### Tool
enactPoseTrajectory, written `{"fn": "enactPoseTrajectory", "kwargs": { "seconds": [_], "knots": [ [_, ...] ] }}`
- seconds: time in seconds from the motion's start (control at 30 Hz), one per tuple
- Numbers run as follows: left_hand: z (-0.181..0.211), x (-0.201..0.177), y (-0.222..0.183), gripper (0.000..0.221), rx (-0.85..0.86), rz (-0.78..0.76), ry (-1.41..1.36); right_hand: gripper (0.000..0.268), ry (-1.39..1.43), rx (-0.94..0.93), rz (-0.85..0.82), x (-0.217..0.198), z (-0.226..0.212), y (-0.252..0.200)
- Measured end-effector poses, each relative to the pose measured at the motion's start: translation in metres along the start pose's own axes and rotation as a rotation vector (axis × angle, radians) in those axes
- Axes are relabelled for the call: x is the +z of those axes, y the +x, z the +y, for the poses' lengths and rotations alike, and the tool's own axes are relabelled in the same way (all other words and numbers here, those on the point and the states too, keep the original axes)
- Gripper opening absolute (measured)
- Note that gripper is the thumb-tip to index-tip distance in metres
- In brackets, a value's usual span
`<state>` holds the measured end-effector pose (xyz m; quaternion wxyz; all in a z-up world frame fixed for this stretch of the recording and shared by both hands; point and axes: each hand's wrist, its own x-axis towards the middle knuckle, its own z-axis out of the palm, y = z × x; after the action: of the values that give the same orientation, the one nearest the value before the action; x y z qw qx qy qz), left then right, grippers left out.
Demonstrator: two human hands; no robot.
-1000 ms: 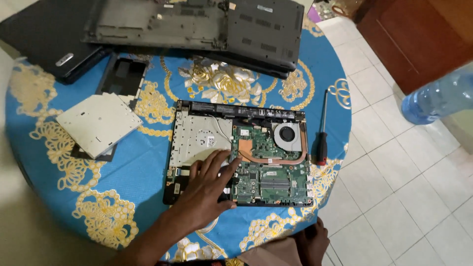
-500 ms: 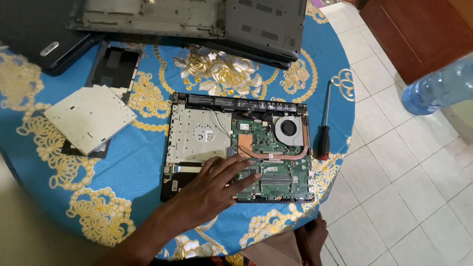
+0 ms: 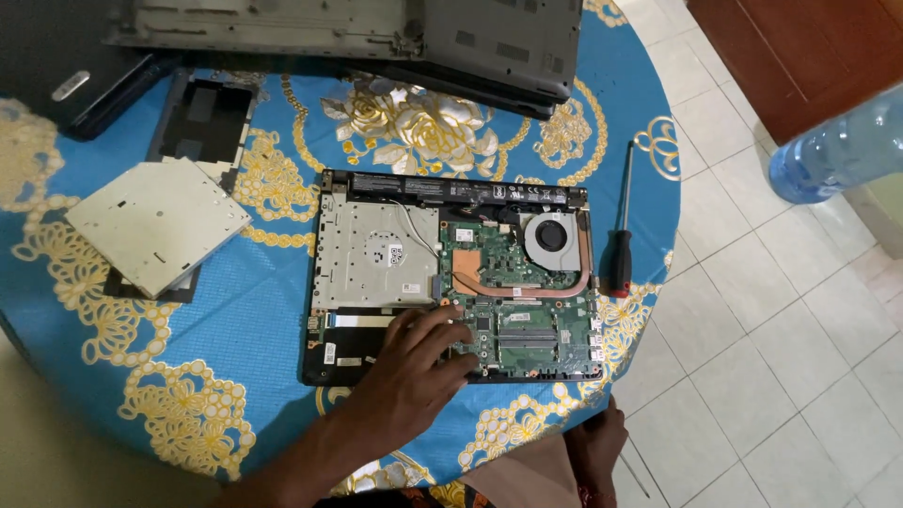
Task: Removing the final screws from a laptop motherboard using a screwdriver to complete disassembly.
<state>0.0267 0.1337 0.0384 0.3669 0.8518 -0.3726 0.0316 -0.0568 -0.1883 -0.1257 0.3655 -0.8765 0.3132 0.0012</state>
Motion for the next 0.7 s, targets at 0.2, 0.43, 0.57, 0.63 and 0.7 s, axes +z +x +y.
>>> {"fn": "enactPoseTrajectory", "kwargs": {
  "seconds": [0.2,0.43,0.57,0.63,0.7],
  "knots": [
    [0.006,0.0,-0.003,0.012,0.013,0.119,0.075,0.04,0.041,-0.045,0.02,0.003,-0.004,0.002],
    [0.002,0.001,-0.005,0.012,-0.025,0.04,0.078,0.042,0.008,-0.078,0.048,-0.007,-0.022,-0.007],
    [0.002,-0.003,-0.003,0.009,-0.002,0.041,0.024,0.039,0.018,-0.154,0.067,-0.004,-0.016,-0.005],
    [0.003,-0.006,-0.001,0.007,0.001,0.062,-0.023,0.04,0.002,-0.164,0.07,-0.002,-0.008,-0.004],
    [0.003,-0.007,-0.001,0.005,0.002,0.085,-0.069,0.041,-0.014,-0.175,0.072,-0.002,-0.005,-0.003]
  ]
}}
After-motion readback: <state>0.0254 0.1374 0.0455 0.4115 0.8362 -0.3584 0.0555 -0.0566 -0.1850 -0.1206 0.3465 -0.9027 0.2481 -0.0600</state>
